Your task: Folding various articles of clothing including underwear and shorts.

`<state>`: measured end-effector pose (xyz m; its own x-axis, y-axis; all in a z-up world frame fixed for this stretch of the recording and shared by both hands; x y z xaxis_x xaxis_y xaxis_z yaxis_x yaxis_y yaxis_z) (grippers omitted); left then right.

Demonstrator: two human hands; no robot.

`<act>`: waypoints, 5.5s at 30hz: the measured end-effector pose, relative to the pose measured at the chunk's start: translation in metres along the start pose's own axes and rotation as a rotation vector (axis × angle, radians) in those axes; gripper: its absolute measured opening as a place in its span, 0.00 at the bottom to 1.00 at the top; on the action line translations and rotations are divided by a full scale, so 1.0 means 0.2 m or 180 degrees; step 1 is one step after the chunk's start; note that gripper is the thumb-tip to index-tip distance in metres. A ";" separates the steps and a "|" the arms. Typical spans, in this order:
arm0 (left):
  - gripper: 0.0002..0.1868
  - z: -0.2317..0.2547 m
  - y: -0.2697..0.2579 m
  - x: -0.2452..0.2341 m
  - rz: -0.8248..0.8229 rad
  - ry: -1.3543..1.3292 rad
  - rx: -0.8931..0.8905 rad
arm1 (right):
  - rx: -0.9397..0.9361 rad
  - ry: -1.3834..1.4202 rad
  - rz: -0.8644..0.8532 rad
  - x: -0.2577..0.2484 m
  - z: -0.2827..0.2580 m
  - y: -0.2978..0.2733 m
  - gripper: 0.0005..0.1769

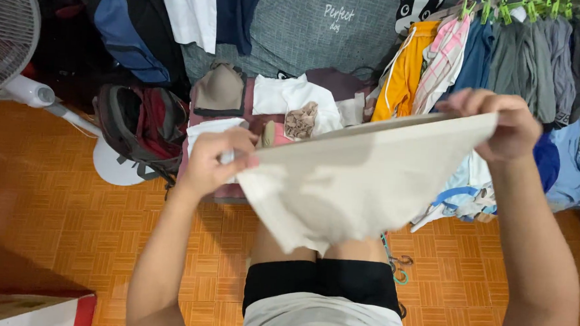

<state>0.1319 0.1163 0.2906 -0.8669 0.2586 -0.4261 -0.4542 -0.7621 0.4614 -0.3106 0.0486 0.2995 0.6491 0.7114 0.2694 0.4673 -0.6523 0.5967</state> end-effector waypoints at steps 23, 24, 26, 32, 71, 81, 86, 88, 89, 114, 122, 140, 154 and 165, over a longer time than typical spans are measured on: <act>0.12 -0.32 0.30 0.16 0.0142 -0.0721 -0.0361 | 0.2015 -0.3283 -0.0824 -0.06 0.18 -0.15 0.10; 0.13 -0.42 0.25 0.05 0.0436 -0.1155 -0.0439 | 0.2279 -0.3335 -0.0572 -0.18 0.17 -0.24 0.10; 0.12 -0.38 0.19 -0.01 0.0472 -0.0967 -0.0497 | 0.2413 -0.3010 -0.0490 -0.27 0.16 -0.38 0.11; 0.10 -0.38 0.04 -0.08 0.0379 -0.0568 -0.0753 | 0.1574 -0.4538 -0.0145 0.10 -0.04 -0.12 0.18; 0.19 -0.72 -1.37 0.78 -0.1287 0.0823 -0.1745 | 0.2271 -0.3199 -0.0932 0.49 0.77 -1.24 0.19; 0.18 -0.60 -1.31 0.74 -0.0739 0.1772 -0.1204 | 0.1760 -0.3949 -0.0697 0.61 0.71 -1.29 0.15; 0.14 -0.70 -1.39 0.75 -0.0209 0.1385 -0.0991 | 0.1790 -0.4230 -0.0693 0.61 0.69 -1.31 0.15; 0.16 -0.75 -1.41 0.75 -0.0019 0.0941 -0.1040 | 0.1823 -0.4161 -0.0555 0.57 0.71 -1.38 0.13; 0.14 -0.82 -1.45 0.77 -0.0029 0.0823 -0.1436 | 0.1709 -0.4058 -0.0409 0.53 0.72 -1.42 0.11; 0.15 -0.55 -1.31 0.88 0.0497 0.1734 -0.0475 | 0.1196 -0.4155 0.0873 0.48 0.92 -1.55 0.14; 0.09 -1.13 -1.38 0.99 0.0811 0.1499 -0.2314 | 0.1857 -0.3658 0.1536 0.17 1.25 -1.62 0.04; 0.08 -1.09 -1.15 0.97 0.0519 0.2028 -0.1591 | 0.1905 -0.4286 0.0951 0.28 1.18 -1.29 0.05; 0.12 -0.78 -0.94 0.86 0.0210 0.2059 -0.0390 | 0.0920 -0.4095 0.0535 0.39 1.02 -1.19 0.10; 0.09 -1.07 -0.87 0.97 -0.0273 0.2738 -0.0271 | 0.0843 -0.4729 0.0473 0.26 1.15 -0.97 0.10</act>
<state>0.0870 0.1717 -0.0377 -0.3584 -0.1950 -0.9130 -0.4642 -0.8113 0.3555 -0.2295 0.1520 0.0239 0.6211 -0.1590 -0.7675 0.3313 -0.8341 0.4410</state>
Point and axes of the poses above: each hand's wrist, its own y-axis towards the middle knuckle, its own x-axis out of the palm, z = x × y, the point moved 6 cm from there along y, towards the middle knuckle, and after that the axes turned 1 degree about -z, right-handed, at the moved point
